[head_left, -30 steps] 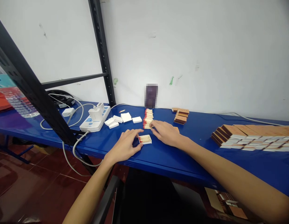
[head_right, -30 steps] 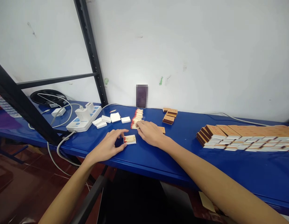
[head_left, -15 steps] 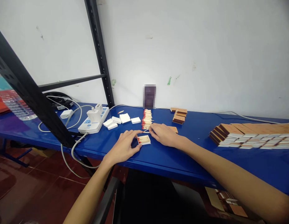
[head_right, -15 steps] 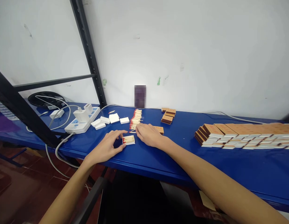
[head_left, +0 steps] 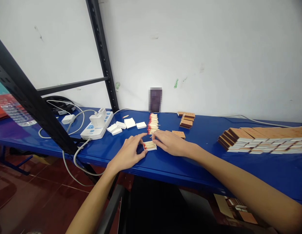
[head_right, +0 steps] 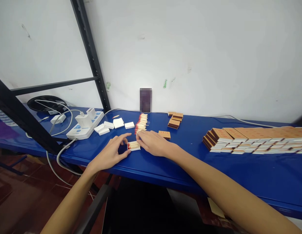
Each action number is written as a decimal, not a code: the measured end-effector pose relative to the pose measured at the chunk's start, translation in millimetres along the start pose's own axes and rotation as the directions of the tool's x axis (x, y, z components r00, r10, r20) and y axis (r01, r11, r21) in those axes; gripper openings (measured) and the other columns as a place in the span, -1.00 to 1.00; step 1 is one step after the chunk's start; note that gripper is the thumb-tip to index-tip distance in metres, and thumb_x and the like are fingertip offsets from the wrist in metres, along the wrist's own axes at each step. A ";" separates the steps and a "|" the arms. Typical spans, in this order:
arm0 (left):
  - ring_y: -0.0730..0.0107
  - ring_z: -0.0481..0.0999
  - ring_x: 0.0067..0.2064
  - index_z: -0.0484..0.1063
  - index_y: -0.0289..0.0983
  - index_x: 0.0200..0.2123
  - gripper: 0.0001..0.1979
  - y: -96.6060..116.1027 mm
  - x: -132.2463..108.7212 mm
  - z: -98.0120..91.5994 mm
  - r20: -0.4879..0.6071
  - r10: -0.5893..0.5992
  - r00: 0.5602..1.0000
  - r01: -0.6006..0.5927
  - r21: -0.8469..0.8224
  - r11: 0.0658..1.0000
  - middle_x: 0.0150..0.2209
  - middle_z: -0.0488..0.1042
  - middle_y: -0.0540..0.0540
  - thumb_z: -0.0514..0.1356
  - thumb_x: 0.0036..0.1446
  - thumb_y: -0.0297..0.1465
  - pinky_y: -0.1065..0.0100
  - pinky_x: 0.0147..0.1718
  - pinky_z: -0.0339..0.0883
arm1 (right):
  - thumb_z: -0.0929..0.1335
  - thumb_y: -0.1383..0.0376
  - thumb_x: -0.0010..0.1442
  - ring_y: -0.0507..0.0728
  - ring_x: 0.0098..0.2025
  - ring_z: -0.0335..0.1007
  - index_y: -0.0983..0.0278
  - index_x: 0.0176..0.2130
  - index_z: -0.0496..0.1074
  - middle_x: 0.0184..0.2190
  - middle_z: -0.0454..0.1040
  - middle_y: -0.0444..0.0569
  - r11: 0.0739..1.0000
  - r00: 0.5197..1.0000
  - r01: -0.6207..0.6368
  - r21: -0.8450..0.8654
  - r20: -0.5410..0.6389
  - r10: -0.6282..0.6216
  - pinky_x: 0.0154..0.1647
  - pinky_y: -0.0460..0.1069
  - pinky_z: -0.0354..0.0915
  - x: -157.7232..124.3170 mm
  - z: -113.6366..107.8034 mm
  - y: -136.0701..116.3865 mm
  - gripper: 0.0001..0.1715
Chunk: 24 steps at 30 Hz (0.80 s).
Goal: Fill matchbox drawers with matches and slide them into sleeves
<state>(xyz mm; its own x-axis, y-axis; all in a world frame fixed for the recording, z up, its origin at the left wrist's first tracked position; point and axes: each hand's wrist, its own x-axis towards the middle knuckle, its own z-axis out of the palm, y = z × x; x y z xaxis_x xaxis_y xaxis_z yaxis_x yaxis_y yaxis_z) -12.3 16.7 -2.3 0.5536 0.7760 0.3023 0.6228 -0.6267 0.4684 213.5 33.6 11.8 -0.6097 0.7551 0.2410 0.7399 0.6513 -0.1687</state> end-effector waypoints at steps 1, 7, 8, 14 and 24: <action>0.21 0.36 -0.07 0.07 -0.06 0.28 -0.41 -0.1 0.0 0.1 0.000 0.000 1.000 0.000 0.000 1.000 -0.11 0.43 -0.04 0.15 0.22 -0.33 0.15 0.00 0.19 | 0.13 0.25 0.39 0.10 -0.30 0.34 0.23 -0.20 0.29 -0.24 0.47 -0.05 0.999 0.999 -0.037 -0.011 -0.013 0.037 -0.31 -0.01 0.10 0.7 0.2 1.4 -0.79; 0.19 0.36 -0.07 0.11 -0.06 0.26 -0.44 -0.4 -0.2 0.7 -0.007 -0.006 1.000 0.006 0.008 1.000 -0.12 0.43 -0.05 0.15 0.22 -0.31 0.13 0.00 0.20 | 0.17 0.24 0.38 0.17 -0.19 0.41 0.24 -0.10 0.29 -0.13 0.48 0.01 0.964 0.979 -0.201 -0.174 -0.002 0.204 -0.29 0.00 0.13 7.3 5.1 14.2 -0.80; 0.19 0.36 -0.07 0.12 -0.06 0.26 -0.44 -0.4 -0.2 0.5 -0.005 -0.007 1.000 0.007 0.009 1.000 -0.12 0.43 -0.05 0.15 0.22 -0.31 0.13 -0.01 0.21 | 0.17 0.23 0.38 0.18 -0.20 0.41 0.24 -0.10 0.30 -0.13 0.48 0.02 0.957 0.975 -0.217 -0.192 -0.002 0.221 -0.30 0.00 0.13 8.3 6.3 15.4 -0.80; 0.20 0.36 -0.07 0.12 -0.06 0.26 -0.45 -0.3 0.0 0.1 -0.004 0.002 1.000 -0.002 0.007 1.000 -0.11 0.43 -0.05 0.15 0.22 -0.32 0.13 0.01 0.20 | 0.11 0.24 0.40 0.17 -0.25 0.42 0.27 -0.19 0.32 -0.17 0.48 0.04 0.938 0.972 -0.228 -0.260 -0.001 0.236 -0.32 0.02 0.12 10.3 9.2 15.0 -0.72; 0.21 0.37 -0.06 0.14 -0.06 0.25 -0.46 -0.5 0.3 0.8 -0.005 0.007 1.000 -0.007 0.010 1.000 -0.10 0.44 -0.04 0.15 0.22 -0.33 0.14 0.01 0.21 | 0.14 0.28 0.40 0.15 -0.20 0.38 0.24 -0.11 0.31 -0.15 0.45 0.02 0.977 0.996 -0.077 -0.200 0.026 0.084 -0.27 -0.01 0.13 13.9 8.6 18.5 -0.78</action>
<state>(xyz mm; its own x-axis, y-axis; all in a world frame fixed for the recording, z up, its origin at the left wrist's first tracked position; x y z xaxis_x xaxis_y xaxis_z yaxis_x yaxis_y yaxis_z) -12.1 17.2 -3.0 0.5548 0.7722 0.3097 0.6246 -0.6325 0.4580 216.3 56.8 3.9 -0.5525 0.8089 0.2012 0.8266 0.5627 0.0081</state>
